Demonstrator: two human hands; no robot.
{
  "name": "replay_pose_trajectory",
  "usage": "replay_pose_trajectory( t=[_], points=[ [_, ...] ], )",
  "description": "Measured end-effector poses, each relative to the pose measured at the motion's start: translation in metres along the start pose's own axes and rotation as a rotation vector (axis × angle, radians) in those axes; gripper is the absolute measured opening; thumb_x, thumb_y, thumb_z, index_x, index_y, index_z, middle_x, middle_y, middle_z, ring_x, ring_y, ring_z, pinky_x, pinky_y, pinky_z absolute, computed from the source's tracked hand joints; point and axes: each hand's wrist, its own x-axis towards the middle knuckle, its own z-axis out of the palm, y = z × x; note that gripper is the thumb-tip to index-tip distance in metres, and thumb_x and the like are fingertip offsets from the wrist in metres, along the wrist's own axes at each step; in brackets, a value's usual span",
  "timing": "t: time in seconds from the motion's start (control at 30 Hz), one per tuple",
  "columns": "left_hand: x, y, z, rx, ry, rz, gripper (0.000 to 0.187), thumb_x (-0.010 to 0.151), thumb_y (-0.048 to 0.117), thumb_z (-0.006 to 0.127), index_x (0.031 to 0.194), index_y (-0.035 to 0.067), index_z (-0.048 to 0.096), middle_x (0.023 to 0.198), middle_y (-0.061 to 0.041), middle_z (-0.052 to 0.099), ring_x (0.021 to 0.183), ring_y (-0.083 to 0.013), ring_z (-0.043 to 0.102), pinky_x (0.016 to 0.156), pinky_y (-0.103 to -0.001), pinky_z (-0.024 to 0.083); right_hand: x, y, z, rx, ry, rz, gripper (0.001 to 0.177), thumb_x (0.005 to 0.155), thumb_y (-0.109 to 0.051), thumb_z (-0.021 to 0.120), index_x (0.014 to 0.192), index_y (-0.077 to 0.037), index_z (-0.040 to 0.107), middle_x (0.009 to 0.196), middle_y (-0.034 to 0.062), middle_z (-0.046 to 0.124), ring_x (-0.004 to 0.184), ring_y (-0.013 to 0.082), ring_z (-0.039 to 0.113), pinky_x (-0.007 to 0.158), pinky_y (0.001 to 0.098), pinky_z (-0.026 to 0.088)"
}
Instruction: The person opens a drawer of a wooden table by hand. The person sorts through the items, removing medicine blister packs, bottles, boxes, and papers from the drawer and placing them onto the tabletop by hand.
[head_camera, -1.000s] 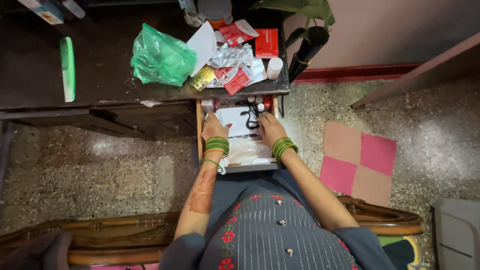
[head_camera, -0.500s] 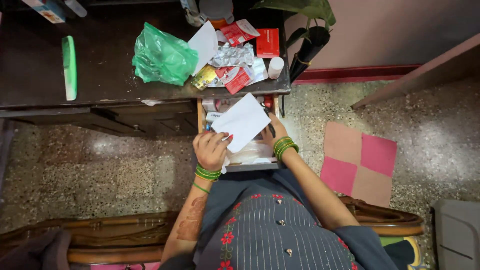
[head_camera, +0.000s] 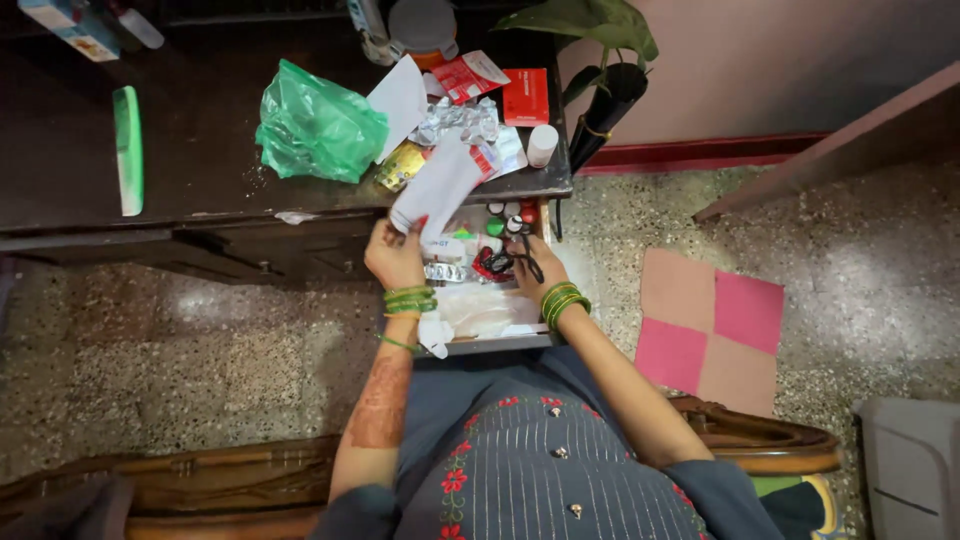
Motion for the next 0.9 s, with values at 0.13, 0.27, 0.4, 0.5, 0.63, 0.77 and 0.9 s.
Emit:
replay_pose_trajectory(
  t=[0.13, 0.27, 0.4, 0.5, 0.63, 0.77, 0.9],
  points=[
    [0.043, -0.011, 0.015, 0.061, 0.023, 0.268, 0.027, 0.083, -0.005, 0.086, 0.104, -0.01, 0.069, 0.09, -0.009, 0.075, 0.081, -0.0083, 0.06, 0.074, -0.027, 0.054, 0.0, 0.005, 0.003, -0.01, 0.023, -0.071, 0.025, 0.086, -0.001, 0.065, 0.109, -0.008, 0.067, 0.104, 0.017, 0.064, 0.1, 0.0401, 0.065, 0.086, 0.0462, 0.056],
    [0.109, -0.002, 0.042, -0.18, -0.106, 0.228, 0.029, 0.088, -0.003, 0.078, 0.114, -0.006, 0.064, 0.099, -0.009, 0.077, 0.084, -0.014, 0.071, 0.071, -0.027, 0.058, -0.001, -0.003, -0.002, 0.035, 0.059, -0.077, 0.024, 0.087, -0.001, 0.066, 0.109, -0.008, 0.066, 0.109, 0.0162, 0.066, 0.102, 0.0393, 0.065, 0.089, 0.0448, 0.055],
    [0.173, 0.013, 0.079, -0.206, -0.161, -0.042, 0.027, 0.084, 0.001, 0.079, 0.106, -0.003, 0.064, 0.089, -0.009, 0.074, 0.068, -0.0173, 0.07, 0.051, -0.032, 0.061, -0.001, -0.012, -0.011, 0.044, 0.028, -0.05, 0.027, 0.085, 0.0, 0.064, 0.111, -0.008, 0.066, 0.109, 0.0164, 0.065, 0.102, 0.0396, 0.065, 0.089, 0.0446, 0.055],
    [0.211, 0.006, 0.102, -0.136, -0.171, -0.136, 0.024, 0.085, 0.003, 0.08, 0.104, -0.005, 0.067, 0.088, -0.01, 0.074, 0.068, -0.0181, 0.072, 0.052, -0.032, 0.063, 0.001, -0.014, -0.012, 0.026, 0.013, -0.037, 0.026, 0.086, -0.001, 0.065, 0.111, -0.008, 0.066, 0.11, 0.0166, 0.065, 0.102, 0.0401, 0.065, 0.089, 0.0449, 0.055],
    [0.262, -0.024, 0.123, -0.18, -0.153, -0.08, 0.027, 0.086, 0.003, 0.081, 0.107, -0.008, 0.068, 0.091, -0.011, 0.078, 0.071, -0.018, 0.075, 0.055, -0.032, 0.063, 0.001, -0.015, -0.013, 0.069, 0.006, -0.016, 0.025, 0.086, -0.002, 0.065, 0.11, -0.008, 0.066, 0.11, 0.0163, 0.065, 0.102, 0.0395, 0.066, 0.089, 0.0443, 0.056],
    [0.296, -0.053, 0.118, -0.074, -0.122, -0.09, 0.049, 0.08, 0.002, 0.084, 0.122, -0.005, 0.06, 0.095, -0.011, 0.078, 0.074, -0.0189, 0.075, 0.059, -0.032, 0.064, 0.0, -0.015, -0.015, 0.052, 0.034, -0.068, 0.026, 0.086, -0.002, 0.065, 0.112, -0.006, 0.066, 0.113, 0.0177, 0.064, 0.103, 0.0409, 0.064, 0.088, 0.045, 0.055],
    [0.292, -0.065, 0.102, 0.033, 0.016, 0.184, 0.07, 0.073, 0.001, 0.091, 0.13, -0.006, 0.052, 0.111, -0.016, 0.07, 0.092, -0.0222, 0.072, 0.077, -0.034, 0.061, 0.005, -0.017, -0.015, 0.021, 0.008, -0.116, 0.023, 0.086, -0.007, 0.067, 0.108, -0.007, 0.068, 0.109, 0.0156, 0.067, 0.101, 0.0386, 0.066, 0.088, 0.0444, 0.057]
  ],
)
